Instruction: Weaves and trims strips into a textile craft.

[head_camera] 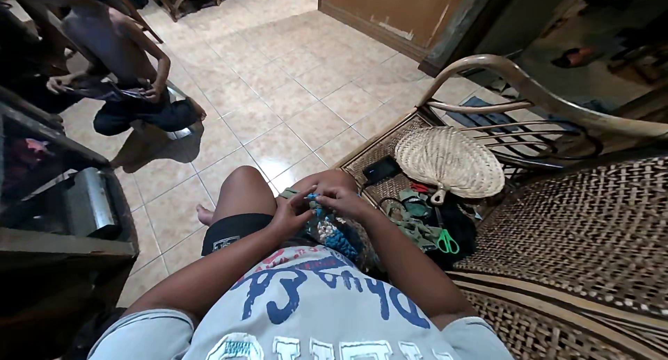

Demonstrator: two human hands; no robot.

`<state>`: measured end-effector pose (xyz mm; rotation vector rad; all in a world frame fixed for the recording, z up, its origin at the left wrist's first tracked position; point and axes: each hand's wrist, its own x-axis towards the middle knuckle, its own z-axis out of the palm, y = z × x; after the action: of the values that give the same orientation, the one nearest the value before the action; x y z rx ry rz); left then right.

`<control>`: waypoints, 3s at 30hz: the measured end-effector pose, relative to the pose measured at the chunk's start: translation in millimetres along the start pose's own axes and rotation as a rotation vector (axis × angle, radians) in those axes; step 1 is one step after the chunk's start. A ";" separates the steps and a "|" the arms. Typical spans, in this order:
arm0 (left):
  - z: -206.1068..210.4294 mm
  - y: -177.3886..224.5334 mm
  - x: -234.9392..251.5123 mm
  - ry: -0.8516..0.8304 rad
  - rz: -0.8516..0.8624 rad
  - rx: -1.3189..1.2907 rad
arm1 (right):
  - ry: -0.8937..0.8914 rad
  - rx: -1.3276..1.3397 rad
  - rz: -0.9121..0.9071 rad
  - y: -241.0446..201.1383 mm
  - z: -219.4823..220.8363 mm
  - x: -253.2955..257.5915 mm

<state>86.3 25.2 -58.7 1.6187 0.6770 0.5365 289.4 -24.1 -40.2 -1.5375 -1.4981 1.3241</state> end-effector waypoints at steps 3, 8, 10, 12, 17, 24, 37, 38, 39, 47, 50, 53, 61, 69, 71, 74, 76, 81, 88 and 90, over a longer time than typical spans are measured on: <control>0.4 -0.7 0.3 0.003 -0.003 -0.011 | 0.077 0.117 0.021 -1.2 2.3 -1.1; -0.3 2.4 0.9 -0.019 -0.004 0.004 | 0.327 0.245 0.062 -0.9 18.3 -1.3; -0.3 3.3 0.1 -0.030 -0.011 0.011 | 0.296 0.259 0.055 1.8 21.0 0.3; 1.1 4.7 -1.1 -0.029 -0.011 0.000 | 0.265 0.262 0.054 2.3 21.5 -0.3; 4.7 5.3 3.6 0.045 0.016 0.107 | 0.280 0.325 0.027 0.0 22.8 -3.9; 3.1 3.8 2.1 0.022 0.016 0.051 | 0.235 0.252 0.042 2.0 19.1 -8.7; 6.4 6.0 1.3 0.074 0.030 0.211 | 0.167 0.193 -0.011 3.5 14.7 -14.8; 5.8 6.2 1.5 0.075 0.023 0.214 | 0.190 0.171 -0.020 5.3 16.0 -14.0; 5.6 5.7 1.7 0.075 0.020 0.210 | 0.207 0.148 -0.036 8.1 17.3 -12.9; 5.5 2.1 0.6 0.023 0.088 0.176 | 0.137 0.248 0.014 5.2 15.6 -15.7; 6.0 1.7 0.6 0.018 0.109 0.193 | 0.147 0.305 0.052 -1.5 14.3 -18.2; 5.9 2.9 -0.2 0.023 0.114 0.209 | 0.212 0.332 0.055 -0.1 18.6 -15.5; -1.4 7.8 1.3 0.112 -0.036 0.046 | 0.254 0.298 0.027 5.5 22.6 -13.8; -5.7 10.2 12.5 0.089 -0.298 -0.242 | 0.336 0.508 0.026 9.2 28.0 -11.7; -8.0 8.3 16.7 0.080 -0.294 -0.214 | 0.385 0.586 0.011 11.6 30.0 -10.6; -9.4 8.8 19.9 0.051 -0.260 -0.160 | 0.400 0.607 -0.019 13.5 30.7 -9.9; -8.7 10.3 19.9 0.038 -0.241 -0.127 | 0.380 0.552 -0.056 15.5 30.4 -10.0; -9.0 12.4 7.8 -0.088 -0.215 -0.016 | 0.430 0.500 -0.069 19.0 34.0 -9.0; -16.5 9.8 -1.6 -0.097 -0.181 -0.028 | 0.498 0.561 -0.085 19.4 42.9 -9.1; -17.0 10.2 -2.7 -0.104 -0.164 -0.030 | 0.494 0.555 -0.078 17.8 43.5 -9.9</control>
<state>74.0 34.5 -45.9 1.5359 0.7130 0.3397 256.9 -45.8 -67.9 -1.2929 -0.7883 1.0844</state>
